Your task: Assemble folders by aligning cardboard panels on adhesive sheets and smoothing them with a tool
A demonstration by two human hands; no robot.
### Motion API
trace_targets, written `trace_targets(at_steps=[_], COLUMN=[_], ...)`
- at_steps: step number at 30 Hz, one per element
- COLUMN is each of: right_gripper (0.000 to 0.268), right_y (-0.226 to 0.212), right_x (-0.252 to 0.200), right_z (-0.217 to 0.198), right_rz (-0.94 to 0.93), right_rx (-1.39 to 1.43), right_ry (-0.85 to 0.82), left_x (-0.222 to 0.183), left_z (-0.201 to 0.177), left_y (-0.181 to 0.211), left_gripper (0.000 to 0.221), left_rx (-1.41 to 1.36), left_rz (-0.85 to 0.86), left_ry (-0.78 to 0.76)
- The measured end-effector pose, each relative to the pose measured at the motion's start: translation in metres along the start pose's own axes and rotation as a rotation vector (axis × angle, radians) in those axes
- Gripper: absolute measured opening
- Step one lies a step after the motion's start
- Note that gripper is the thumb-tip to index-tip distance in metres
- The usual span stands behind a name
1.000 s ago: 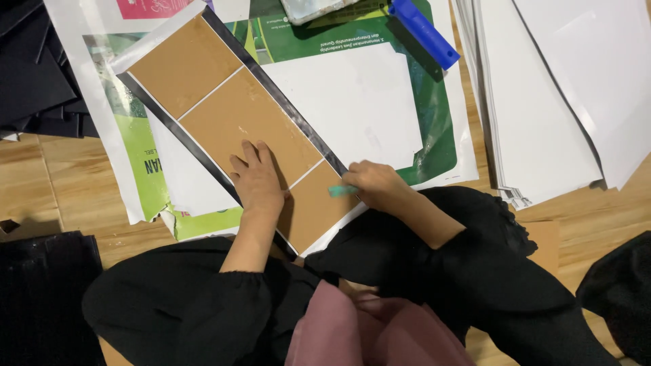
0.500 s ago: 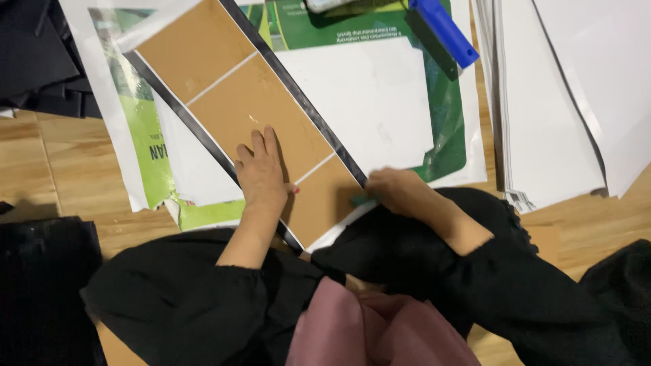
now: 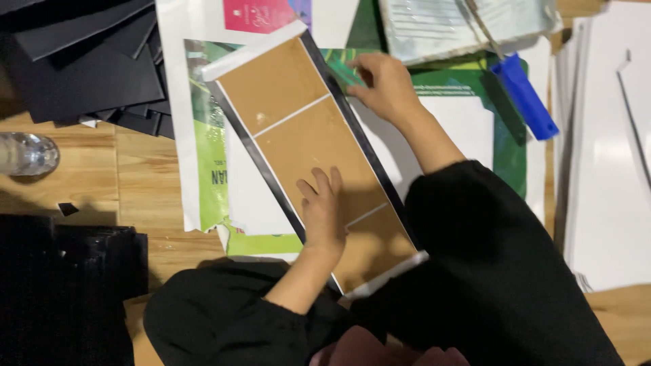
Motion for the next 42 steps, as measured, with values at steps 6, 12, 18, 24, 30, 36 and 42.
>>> trace_targets(at_steps=[6, 12, 18, 24, 30, 36, 42], right_gripper=[0.031, 0.033, 0.028, 0.031, 0.030, 0.027, 0.025], right_y=[0.026, -0.004, -0.024, 0.044, -0.016, -0.067, -0.115], right_x=[0.064, 0.024, -0.033, -0.018, -0.022, -0.011, 0.099], right_z=[0.045, 0.046, 0.052, 0.043, 0.039, 0.084, 0.122], right_rz=[0.042, -0.037, 0.119, 0.157, 0.092, 0.070, -0.082], right_rx=[-0.287, -0.266, -0.037, 0.205, -0.248, -0.021, -0.022], right_ry=[0.048, -0.027, -0.247, 0.147, -0.030, -0.328, -0.034], left_x=[0.006, 0.005, -0.001, -0.002, 0.001, 0.006, 0.014], left_z=[0.007, 0.014, 0.041, 0.034, 0.036, 0.029, 0.049], left_y=[0.020, 0.011, 0.024, 0.028, 0.032, 0.031, 0.029], left_gripper=[0.074, 0.057, 0.085, 0.084, 0.071, 0.065, 0.035], left_rx=[0.267, -0.018, -0.209, -0.282, -0.248, -0.206, -0.066], left_rz=[0.160, -0.097, -0.058, -0.043, -0.088, -0.088, 0.011], left_ry=[0.047, 0.164, 0.030, 0.043, 0.133, -0.040, -0.212])
Point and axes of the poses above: each hand's wrist, its own x-axis towards the middle knuckle, its own z-axis out of the palm, y = z × x, the point moved 9 cm from there along x, towards the middle knuckle, and after that the axes turned 13 degrees about -z, right-handed, at the moved point
